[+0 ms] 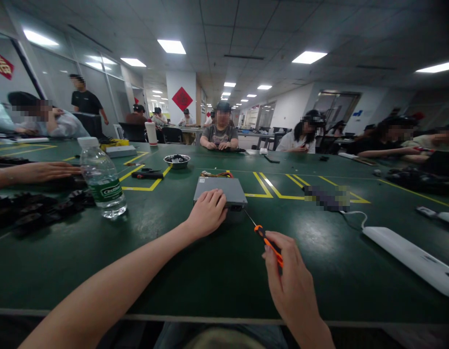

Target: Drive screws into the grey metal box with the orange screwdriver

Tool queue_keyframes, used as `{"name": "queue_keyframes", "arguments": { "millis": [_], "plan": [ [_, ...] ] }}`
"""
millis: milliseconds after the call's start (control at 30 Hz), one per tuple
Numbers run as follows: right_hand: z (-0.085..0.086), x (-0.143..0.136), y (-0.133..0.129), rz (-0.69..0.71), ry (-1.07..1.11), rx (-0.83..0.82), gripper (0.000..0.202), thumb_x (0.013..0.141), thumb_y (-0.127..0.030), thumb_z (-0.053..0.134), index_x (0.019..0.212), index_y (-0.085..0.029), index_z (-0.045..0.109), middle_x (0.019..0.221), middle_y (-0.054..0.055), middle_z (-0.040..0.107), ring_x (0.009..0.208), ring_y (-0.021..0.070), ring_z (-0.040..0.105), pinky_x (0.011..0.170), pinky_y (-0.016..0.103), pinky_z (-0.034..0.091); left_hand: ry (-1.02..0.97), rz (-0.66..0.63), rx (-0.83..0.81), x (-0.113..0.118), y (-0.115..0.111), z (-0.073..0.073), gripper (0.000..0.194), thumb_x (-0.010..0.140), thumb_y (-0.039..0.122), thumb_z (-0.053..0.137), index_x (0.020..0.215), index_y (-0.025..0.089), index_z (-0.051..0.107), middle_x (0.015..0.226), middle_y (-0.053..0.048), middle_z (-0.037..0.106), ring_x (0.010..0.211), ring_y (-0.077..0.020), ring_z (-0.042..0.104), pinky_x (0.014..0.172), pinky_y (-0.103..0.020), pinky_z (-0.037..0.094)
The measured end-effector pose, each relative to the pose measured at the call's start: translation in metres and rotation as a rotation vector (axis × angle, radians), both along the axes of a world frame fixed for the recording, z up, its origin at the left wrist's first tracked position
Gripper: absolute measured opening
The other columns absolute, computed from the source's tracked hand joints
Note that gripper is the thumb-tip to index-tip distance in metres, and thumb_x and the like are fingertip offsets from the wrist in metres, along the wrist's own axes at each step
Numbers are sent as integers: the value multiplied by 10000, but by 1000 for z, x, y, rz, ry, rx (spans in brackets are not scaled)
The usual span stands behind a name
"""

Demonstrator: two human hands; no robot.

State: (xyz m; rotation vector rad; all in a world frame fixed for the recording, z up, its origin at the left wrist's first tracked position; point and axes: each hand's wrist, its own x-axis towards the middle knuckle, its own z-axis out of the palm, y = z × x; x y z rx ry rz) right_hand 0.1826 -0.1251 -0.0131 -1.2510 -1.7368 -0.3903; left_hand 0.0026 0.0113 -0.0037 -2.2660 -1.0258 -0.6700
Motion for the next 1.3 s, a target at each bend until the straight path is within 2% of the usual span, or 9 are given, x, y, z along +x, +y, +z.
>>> {"name": "queue_keyframes", "arguments": {
  "millis": [100,200,267,400,500,733,967,1133,1300],
  "plan": [
    [-2,-4,0,34,-51,44,248,873,-150,399,1107,-187,472,1016,85,621,915,185,621,756,332,538,10,4,-1,0,0,1,319,877,288,417,1135,117,494,1204,-147,525,1121,-272,469,928,-399,373],
    [-2,-9,0,73,-79,44,197,850,-118,421,1003,-198,517,975,71,644,870,184,623,745,341,532,12,-2,-7,0,-1,1,318,876,287,418,1133,116,496,1203,-151,526,1127,-274,465,925,-401,375],
    [-1,-10,1,92,-63,32,148,855,-143,432,952,-200,528,973,74,638,879,190,617,754,355,527,6,-4,-10,0,-1,1,318,877,287,417,1130,113,499,1205,-156,524,1130,-275,461,927,-404,373],
    [-1,-3,1,26,78,4,202,883,-269,435,1055,-180,491,1075,118,570,969,213,587,760,369,533,-3,-8,-11,0,-1,1,322,876,285,423,1133,107,500,1203,-160,523,1133,-278,462,930,-402,367],
    [-2,0,1,-9,148,-40,208,900,-256,394,1083,-193,470,1000,91,577,892,192,604,704,340,543,-17,-15,-21,0,-1,1,324,872,289,434,1138,116,496,1205,-159,523,1133,-276,463,929,-405,367],
    [0,-18,3,85,-42,30,197,847,-126,427,1013,-201,502,946,66,618,850,193,583,728,351,513,-1,-2,-3,0,-1,1,317,875,284,418,1128,112,500,1199,-149,527,1121,-272,467,927,-392,373],
    [0,-6,2,2,122,-23,225,883,-302,428,1070,-186,471,1043,103,560,926,202,588,733,336,525,-15,-8,-5,1,0,0,307,866,278,433,1122,121,501,1192,-154,532,1119,-275,470,918,-405,379],
    [2,-10,2,24,82,11,203,874,-210,406,1068,-193,463,974,86,587,881,191,607,721,327,526,-10,-7,-9,0,-1,1,305,870,278,422,1122,124,499,1200,-155,527,1119,-273,471,921,-410,379],
    [2,-21,4,77,-30,42,114,854,-137,421,886,-202,509,925,69,617,819,183,605,709,330,510,8,11,5,0,-1,0,320,874,283,418,1128,106,500,1205,-149,525,1116,-278,471,928,-397,377]
  ]
}}
